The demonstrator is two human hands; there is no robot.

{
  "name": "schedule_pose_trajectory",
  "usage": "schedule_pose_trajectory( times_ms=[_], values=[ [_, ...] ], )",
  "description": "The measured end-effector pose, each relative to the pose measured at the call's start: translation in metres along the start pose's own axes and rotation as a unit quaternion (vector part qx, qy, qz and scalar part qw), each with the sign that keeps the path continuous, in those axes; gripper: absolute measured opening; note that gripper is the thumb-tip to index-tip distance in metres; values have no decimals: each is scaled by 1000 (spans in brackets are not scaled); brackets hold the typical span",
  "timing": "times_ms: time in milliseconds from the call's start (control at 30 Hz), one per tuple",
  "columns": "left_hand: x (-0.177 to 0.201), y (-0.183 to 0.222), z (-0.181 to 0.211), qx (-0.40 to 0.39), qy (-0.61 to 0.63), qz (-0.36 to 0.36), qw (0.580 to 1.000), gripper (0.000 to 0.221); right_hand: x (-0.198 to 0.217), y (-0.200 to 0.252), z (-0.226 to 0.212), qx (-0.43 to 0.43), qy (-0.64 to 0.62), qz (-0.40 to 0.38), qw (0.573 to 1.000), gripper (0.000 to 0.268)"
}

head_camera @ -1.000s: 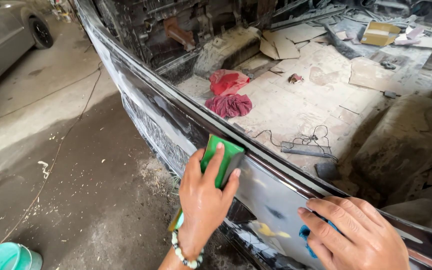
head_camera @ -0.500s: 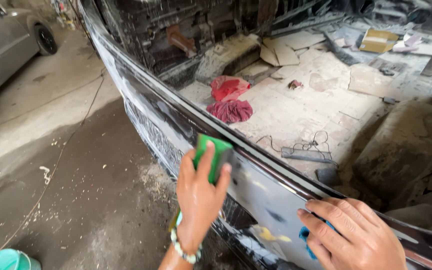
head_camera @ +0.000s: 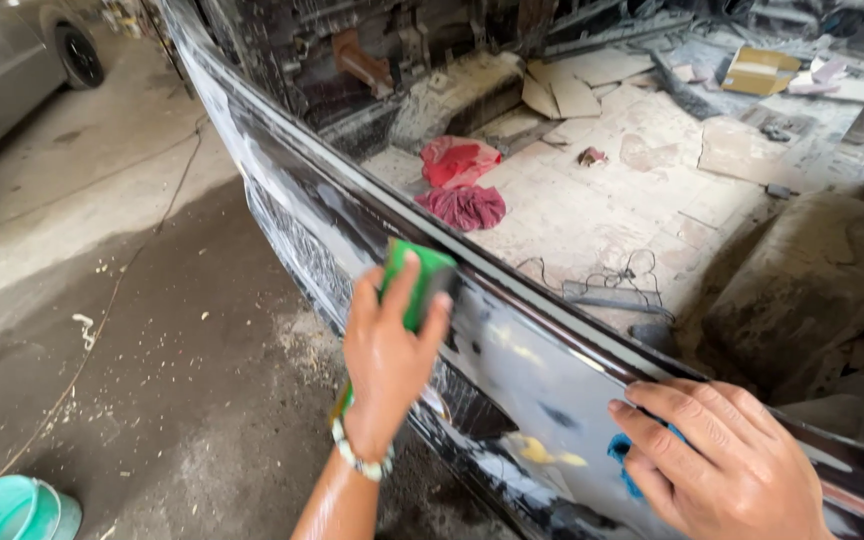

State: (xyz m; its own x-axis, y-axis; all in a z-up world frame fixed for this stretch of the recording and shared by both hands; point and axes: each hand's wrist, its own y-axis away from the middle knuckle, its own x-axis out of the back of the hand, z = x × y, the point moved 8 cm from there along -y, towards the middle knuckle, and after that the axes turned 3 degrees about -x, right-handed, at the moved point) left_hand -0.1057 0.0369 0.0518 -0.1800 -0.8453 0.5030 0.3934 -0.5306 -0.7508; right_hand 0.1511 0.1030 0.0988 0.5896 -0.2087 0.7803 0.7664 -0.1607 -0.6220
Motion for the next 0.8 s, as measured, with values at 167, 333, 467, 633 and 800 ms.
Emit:
schedule_pose_trajectory(
  times_ms=[167, 333, 467, 633, 800],
  values=[
    [-7, 10, -3, 109, 34, -23, 993, 58, 1, -2, -2, -4, 16, 5, 1000, 36],
    [2, 44, 34, 28, 101, -40, 994, 59, -7, -8, -19, 1, 117, 60, 991, 28],
    [19, 56, 14, 93, 128, -2, 987, 62, -20, -32, -36, -7, 290, 71, 954, 37],
    [24, 72, 4, 98, 167, 12, 981, 61, -69, -86, -54, 20, 298, 19, 954, 48],
    [31, 84, -6, 99, 211, 38, 972, 62, -129, -153, -65, 34, 292, -14, 956, 66]
  ],
)
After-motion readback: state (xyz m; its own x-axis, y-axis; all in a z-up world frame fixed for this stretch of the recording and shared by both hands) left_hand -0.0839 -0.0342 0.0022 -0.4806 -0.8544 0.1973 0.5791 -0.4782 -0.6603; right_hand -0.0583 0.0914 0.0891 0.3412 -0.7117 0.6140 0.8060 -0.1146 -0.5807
